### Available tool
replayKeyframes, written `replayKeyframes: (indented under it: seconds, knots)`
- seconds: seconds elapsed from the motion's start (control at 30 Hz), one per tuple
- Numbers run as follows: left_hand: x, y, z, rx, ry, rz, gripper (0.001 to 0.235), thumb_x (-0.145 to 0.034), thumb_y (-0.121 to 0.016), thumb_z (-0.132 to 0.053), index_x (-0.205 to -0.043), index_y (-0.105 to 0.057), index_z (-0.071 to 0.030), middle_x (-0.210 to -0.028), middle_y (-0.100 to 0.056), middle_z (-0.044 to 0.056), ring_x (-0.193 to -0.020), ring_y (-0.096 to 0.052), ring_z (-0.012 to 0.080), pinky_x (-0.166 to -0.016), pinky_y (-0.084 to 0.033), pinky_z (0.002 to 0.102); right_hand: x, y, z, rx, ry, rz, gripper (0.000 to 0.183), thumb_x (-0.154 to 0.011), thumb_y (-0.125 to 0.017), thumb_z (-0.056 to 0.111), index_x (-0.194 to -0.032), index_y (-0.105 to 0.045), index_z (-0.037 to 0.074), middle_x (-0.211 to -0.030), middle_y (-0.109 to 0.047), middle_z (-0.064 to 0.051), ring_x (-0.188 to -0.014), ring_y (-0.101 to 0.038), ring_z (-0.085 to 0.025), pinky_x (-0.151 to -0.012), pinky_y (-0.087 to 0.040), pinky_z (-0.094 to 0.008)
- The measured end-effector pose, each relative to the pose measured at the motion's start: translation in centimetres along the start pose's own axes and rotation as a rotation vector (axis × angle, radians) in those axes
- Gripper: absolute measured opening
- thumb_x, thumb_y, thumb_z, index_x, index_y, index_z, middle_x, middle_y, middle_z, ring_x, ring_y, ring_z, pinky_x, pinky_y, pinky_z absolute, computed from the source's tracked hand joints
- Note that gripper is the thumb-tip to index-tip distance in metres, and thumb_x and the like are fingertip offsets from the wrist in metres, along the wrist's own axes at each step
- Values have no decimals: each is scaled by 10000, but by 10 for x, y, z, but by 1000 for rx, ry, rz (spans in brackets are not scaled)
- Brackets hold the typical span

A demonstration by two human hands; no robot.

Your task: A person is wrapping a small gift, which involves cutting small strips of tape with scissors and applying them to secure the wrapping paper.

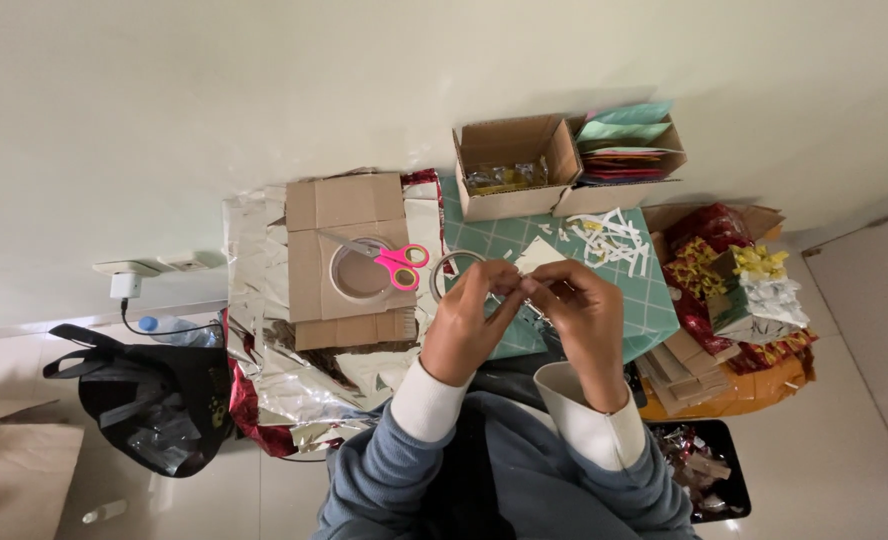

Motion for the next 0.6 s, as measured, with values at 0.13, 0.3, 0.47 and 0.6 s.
replayKeyframes:
  seconds: [0.13, 0.3, 0.47, 0.6]
  knots:
    - [0, -1, 7, 124, 94, 55, 313, -860, -787, -35, -1098, -586, -56, -874, -746, 80, -738, -720, 244, -705, -601, 386, -1, 3, 8, 35, -21, -16, 45, -915, -743, -26, -947, -775, -19, -757, -710, -173, -739, -633, -153, -669, -551, -313]
    - [-1, -6, 14, 174, 200, 120, 295, -884, -726, 15, -1088, -527, -60, -919, -742, 117, -796, -706, 290, -766, -570, 424, -3, -1, 17, -3, -78, -21, 112, -920, -735, -8, -1022, -767, -42, -806, -701, -178, -766, -599, -156, -687, -554, -328]
    - [1, -8, 16, 187, 162, 119, 269, -899, -715, 18, -1070, -524, -65, -926, -726, 97, -808, -701, 266, -779, -571, 379, -4, 4, -1, -85, -97, 20, 132, -918, -698, -44, -1031, -763, -62, -827, -686, -166, -821, -587, -166, -718, -538, -322]
    - [1, -9, 18, 285, 200, 108, 256, -917, -695, 39, -1065, -504, -47, -926, -725, 137, -800, -677, 262, -774, -546, 397, -6, 0, -12, -263, -53, 44, 112, -944, -636, -36, -995, -736, -40, -908, -641, -111, -898, -559, -159, -776, -498, -301]
Point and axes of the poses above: each hand's wrist, its own x-axis away from the middle knuckle, its own y-axis out of the back of the hand, z = x × y, the point moved 9 cm from there along -x, towards the middle knuckle
